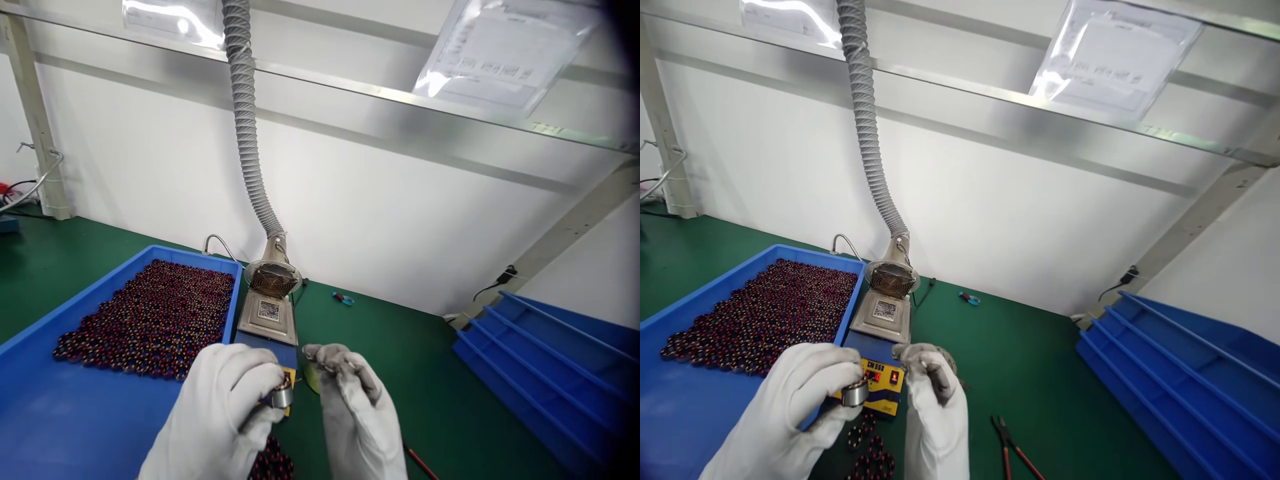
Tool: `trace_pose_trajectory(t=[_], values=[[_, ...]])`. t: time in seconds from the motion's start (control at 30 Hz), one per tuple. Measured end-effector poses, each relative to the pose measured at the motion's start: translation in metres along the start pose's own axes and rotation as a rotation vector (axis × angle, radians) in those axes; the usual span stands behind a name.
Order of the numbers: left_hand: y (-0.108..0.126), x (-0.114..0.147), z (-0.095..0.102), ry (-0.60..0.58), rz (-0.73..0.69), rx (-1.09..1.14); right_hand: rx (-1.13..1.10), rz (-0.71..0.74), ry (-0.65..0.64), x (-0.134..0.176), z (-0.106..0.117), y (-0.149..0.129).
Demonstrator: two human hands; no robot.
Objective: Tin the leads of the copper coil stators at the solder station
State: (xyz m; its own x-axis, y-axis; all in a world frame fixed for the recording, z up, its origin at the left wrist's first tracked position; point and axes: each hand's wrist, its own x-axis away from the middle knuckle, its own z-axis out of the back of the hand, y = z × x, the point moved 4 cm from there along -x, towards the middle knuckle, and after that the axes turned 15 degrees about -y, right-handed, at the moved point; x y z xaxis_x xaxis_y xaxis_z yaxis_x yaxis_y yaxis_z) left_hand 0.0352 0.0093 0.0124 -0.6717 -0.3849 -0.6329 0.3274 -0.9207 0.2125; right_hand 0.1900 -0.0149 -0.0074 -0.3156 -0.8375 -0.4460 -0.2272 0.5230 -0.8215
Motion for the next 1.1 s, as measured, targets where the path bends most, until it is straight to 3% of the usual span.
trace_pose_trajectory(t=[0.1, 0.23, 0.4, 0.5, 0.6, 0.73, 0.8, 0.9, 1.0, 1.1], values=[[-0.003, 0.004, 0.002, 0.055, 0.007, -0.065, 0.036, -0.129, -0.024, 0.003, 0.002, 0.019], [-0.008, 0.008, 0.002, 0.061, 0.025, -0.078, -0.201, -0.303, -0.11, 0.009, -0.01, 0.052], [-0.02, 0.009, -0.002, -0.081, 0.072, 0.239, -0.423, -0.347, -0.069, 0.011, -0.016, 0.084], [-0.027, 0.009, -0.002, -0.045, 0.125, 0.445, -0.586, -0.463, -0.101, 0.01, -0.018, 0.099], [-0.037, 0.009, -0.005, 0.011, 0.306, 0.754, -0.62, -0.585, -0.186, 0.012, -0.023, 0.097], [-0.045, 0.015, -0.003, 0.122, 0.548, 0.984, -0.657, -0.579, -0.185, 0.026, -0.031, 0.069], [-0.041, 0.013, -0.002, 0.006, 0.517, 0.931, -0.679, -0.547, -0.16, 0.032, -0.035, 0.057], [-0.029, 0.008, -0.004, -0.194, 0.334, 0.747, -0.753, -0.541, -0.183, 0.033, -0.041, 0.049], [-0.024, 0.005, -0.002, -0.15, 0.185, 0.599, -0.833, -0.527, -0.212, 0.028, -0.046, 0.048], [-0.025, 0.004, -0.001, -0.077, 0.079, 0.589, -0.856, -0.516, -0.217, 0.026, -0.05, 0.048]])
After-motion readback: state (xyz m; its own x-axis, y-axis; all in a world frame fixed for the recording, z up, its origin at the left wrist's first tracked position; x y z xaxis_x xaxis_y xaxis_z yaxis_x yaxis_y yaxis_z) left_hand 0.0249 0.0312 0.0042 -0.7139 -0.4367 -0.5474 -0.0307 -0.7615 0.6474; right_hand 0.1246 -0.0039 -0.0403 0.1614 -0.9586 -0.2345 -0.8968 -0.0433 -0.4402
